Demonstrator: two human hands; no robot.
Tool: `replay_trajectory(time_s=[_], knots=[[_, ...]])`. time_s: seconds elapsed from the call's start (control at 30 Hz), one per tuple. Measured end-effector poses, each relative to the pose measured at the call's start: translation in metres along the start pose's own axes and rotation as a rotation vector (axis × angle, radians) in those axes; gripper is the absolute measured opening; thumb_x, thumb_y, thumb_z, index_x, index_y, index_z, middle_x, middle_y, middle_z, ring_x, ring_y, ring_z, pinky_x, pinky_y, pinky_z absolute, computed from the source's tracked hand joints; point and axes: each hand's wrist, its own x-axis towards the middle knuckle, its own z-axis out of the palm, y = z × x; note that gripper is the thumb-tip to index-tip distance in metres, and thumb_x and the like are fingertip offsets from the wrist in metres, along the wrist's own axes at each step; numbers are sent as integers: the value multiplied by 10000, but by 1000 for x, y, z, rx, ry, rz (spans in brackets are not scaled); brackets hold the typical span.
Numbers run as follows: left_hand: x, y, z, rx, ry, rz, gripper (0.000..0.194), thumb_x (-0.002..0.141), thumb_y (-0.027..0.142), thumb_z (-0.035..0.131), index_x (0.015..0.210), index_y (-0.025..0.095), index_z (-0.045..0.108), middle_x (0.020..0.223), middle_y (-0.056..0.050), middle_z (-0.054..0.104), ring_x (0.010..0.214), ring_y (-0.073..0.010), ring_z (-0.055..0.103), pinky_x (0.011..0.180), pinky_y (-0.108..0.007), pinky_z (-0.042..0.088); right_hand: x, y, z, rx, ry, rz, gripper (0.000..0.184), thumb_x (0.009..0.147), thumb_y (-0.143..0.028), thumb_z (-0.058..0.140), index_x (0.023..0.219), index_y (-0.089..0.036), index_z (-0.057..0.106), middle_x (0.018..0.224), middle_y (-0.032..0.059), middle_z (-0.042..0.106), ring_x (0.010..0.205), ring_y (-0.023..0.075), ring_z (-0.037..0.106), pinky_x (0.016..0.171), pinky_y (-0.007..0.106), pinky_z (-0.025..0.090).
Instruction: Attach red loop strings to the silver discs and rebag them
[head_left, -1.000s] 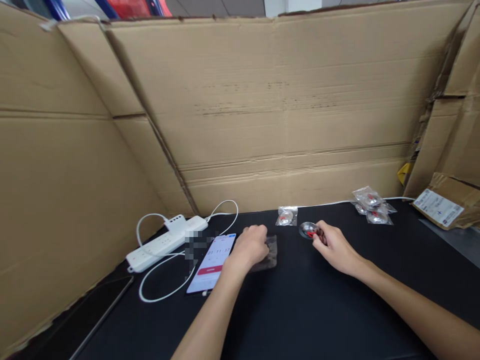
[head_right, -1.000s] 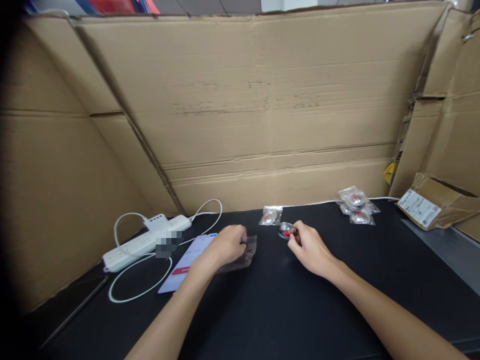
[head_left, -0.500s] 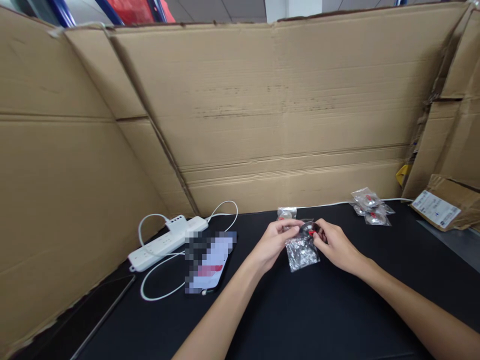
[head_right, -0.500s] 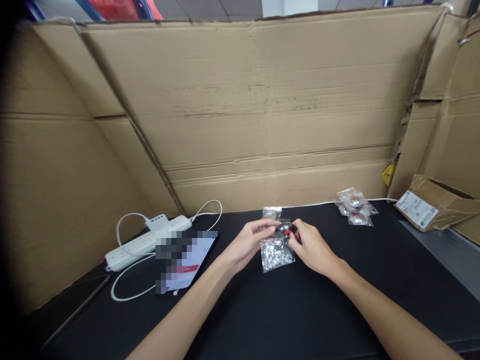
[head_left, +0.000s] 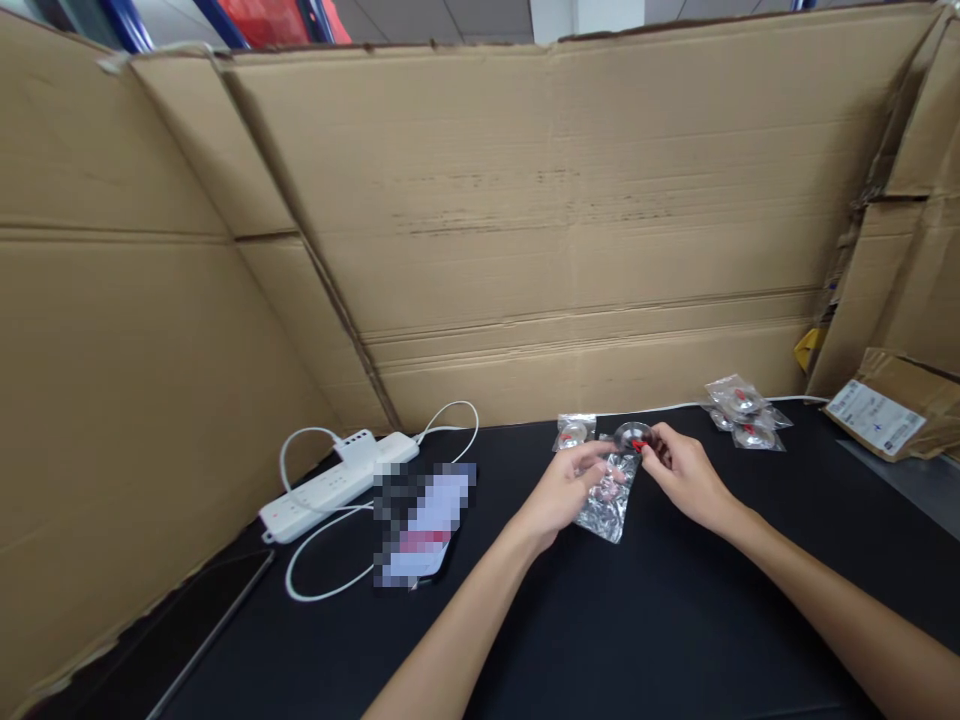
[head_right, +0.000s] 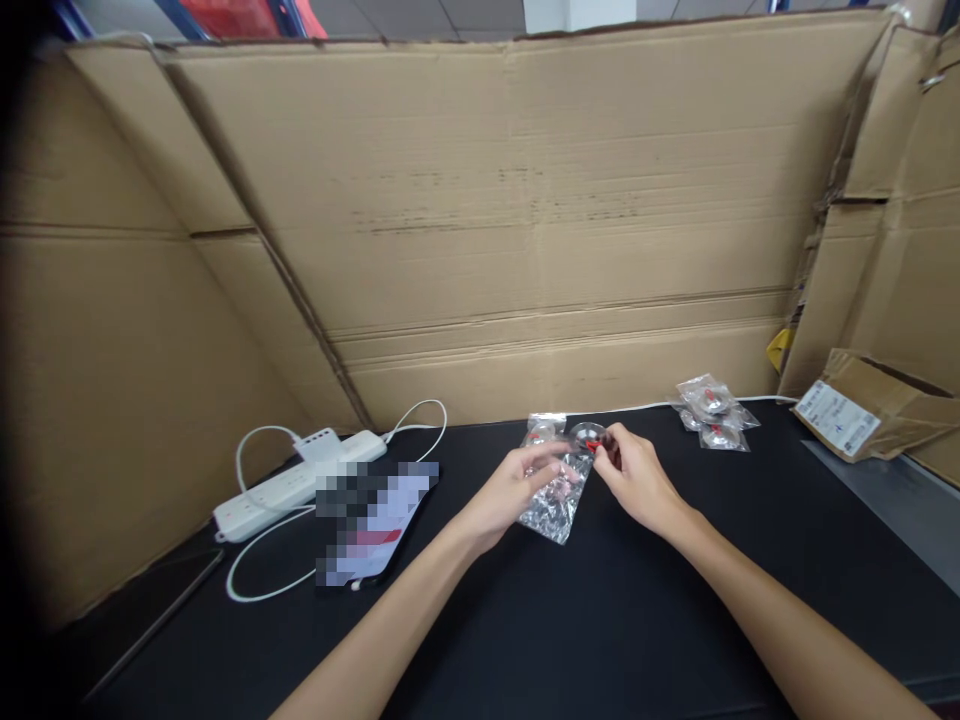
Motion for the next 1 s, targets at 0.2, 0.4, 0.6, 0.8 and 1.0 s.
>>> replay_trajectory(time_s=[0.2,0.4,0.6,0.8,1.0], knots=[[1,2,-3,266,-88,141,317,898,279,536,1153,127,648,864,-95,700,824,-200,638,768,-332,480,-1,1,-1,-21,-122,-24,128,891,-256,488,780,-193,482,652,-28,513,575,122,474,546,235,350],[-1,2,-4,412,-77,192,306,912,256,487,1155,170,652,916,-75,707,810,-199,661,758,-329,507,-3,-1,0,-37,-239,-23,154,876,-231,493,731,-196,453,635,-35,497,559,113,457,532,227,339],[-1,1,-3,319,-88,156,312,917,271,502,1176,162,636,913,-83,720,790,-208,696,766,-364,549,-1,-3,-6,-28,-245,-27,155,842,-192,506,705,-199,435,602,-51,465,532,103,423,512,223,307],[0,0,-2,302,-41,174,343,913,322,534,1201,166,636,967,-94,725,823,-214,704,775,-375,565,3,-1,-7,-60,-197,16,147,831,-189,510,691,-189,466,578,-49,464,526,104,432,506,225,304],[-3,3,1,373,-84,210,320,934,328,499,1169,181,658,958,-84,725,805,-205,700,766,-354,562,-1,-4,-7,21,-286,-5,174,869,-246,513,712,-189,463,594,-46,474,532,102,427,499,218,313]])
